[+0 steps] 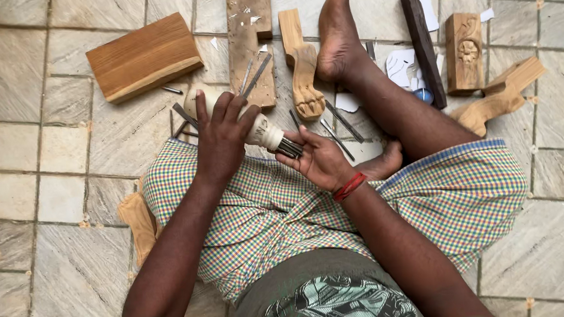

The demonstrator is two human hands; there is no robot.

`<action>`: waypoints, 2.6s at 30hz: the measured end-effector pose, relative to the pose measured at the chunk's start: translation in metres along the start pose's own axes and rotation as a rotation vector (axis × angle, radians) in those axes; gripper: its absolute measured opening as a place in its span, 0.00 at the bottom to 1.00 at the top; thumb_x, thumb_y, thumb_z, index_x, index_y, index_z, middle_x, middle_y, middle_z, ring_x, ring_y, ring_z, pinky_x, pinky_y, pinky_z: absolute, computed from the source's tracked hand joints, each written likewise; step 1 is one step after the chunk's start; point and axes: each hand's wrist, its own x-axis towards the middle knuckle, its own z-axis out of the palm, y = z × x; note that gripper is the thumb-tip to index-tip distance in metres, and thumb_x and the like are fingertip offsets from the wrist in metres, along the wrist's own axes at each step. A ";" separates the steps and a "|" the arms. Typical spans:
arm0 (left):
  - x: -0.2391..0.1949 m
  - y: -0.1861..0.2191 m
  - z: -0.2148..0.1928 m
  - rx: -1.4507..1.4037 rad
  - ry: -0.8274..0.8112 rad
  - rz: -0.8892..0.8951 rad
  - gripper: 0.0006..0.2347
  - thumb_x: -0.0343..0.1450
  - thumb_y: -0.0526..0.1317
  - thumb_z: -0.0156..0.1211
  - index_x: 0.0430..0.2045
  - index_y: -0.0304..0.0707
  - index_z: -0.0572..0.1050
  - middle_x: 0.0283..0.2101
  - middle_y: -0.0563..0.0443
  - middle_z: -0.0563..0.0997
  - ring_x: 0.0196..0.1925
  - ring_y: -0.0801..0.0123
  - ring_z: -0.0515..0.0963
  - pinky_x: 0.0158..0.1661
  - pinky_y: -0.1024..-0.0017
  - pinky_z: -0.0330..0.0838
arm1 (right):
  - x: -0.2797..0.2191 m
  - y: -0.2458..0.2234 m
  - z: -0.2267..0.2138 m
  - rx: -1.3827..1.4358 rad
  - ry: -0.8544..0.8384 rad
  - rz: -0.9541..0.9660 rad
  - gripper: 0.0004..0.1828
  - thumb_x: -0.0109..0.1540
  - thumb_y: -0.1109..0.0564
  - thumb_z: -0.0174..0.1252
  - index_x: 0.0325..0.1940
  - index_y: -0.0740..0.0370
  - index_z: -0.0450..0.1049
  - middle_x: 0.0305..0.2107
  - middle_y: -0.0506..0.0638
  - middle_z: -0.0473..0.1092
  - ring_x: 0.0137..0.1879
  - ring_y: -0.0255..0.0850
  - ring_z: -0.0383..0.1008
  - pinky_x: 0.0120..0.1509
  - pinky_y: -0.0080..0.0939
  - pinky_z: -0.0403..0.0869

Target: The person sits on the floor and carves a small wooden piece shaped like a foot using various chisels and a wooden mallet. They repeatedly strike the chisels to shape the wood and occasionally apply a liquid from a bottle to the carving.

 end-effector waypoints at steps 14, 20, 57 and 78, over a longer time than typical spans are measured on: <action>-0.001 -0.001 0.011 -0.283 -0.113 -0.148 0.26 0.57 0.25 0.72 0.50 0.46 0.78 0.53 0.51 0.76 0.66 0.55 0.70 0.72 0.32 0.38 | -0.036 -0.008 -0.007 -0.605 0.168 -0.129 0.25 0.66 0.61 0.57 0.66 0.71 0.69 0.49 0.60 0.77 0.53 0.44 0.81 0.56 0.37 0.81; -0.005 -0.001 0.016 -0.271 -0.149 -0.164 0.27 0.57 0.26 0.73 0.51 0.47 0.77 0.54 0.51 0.77 0.66 0.55 0.70 0.72 0.33 0.37 | -0.020 0.001 -0.021 -0.481 0.216 -0.166 0.20 0.68 0.58 0.57 0.60 0.74 0.73 0.42 0.60 0.79 0.47 0.45 0.83 0.53 0.39 0.82; 0.001 0.015 0.035 -0.176 -0.224 -0.057 0.27 0.57 0.26 0.73 0.52 0.45 0.78 0.56 0.48 0.78 0.65 0.56 0.71 0.70 0.28 0.37 | -0.008 -0.006 -0.042 -0.866 0.178 -0.034 0.23 0.66 0.55 0.58 0.62 0.71 0.73 0.38 0.53 0.78 0.39 0.34 0.79 0.44 0.33 0.79; 0.007 -0.016 0.036 -0.246 -0.229 -0.280 0.28 0.56 0.23 0.71 0.51 0.47 0.78 0.56 0.49 0.77 0.67 0.56 0.71 0.71 0.32 0.38 | -0.066 -0.073 -0.056 -1.293 0.240 0.205 0.21 0.67 0.44 0.58 0.32 0.63 0.71 0.19 0.47 0.65 0.24 0.35 0.63 0.34 0.37 0.66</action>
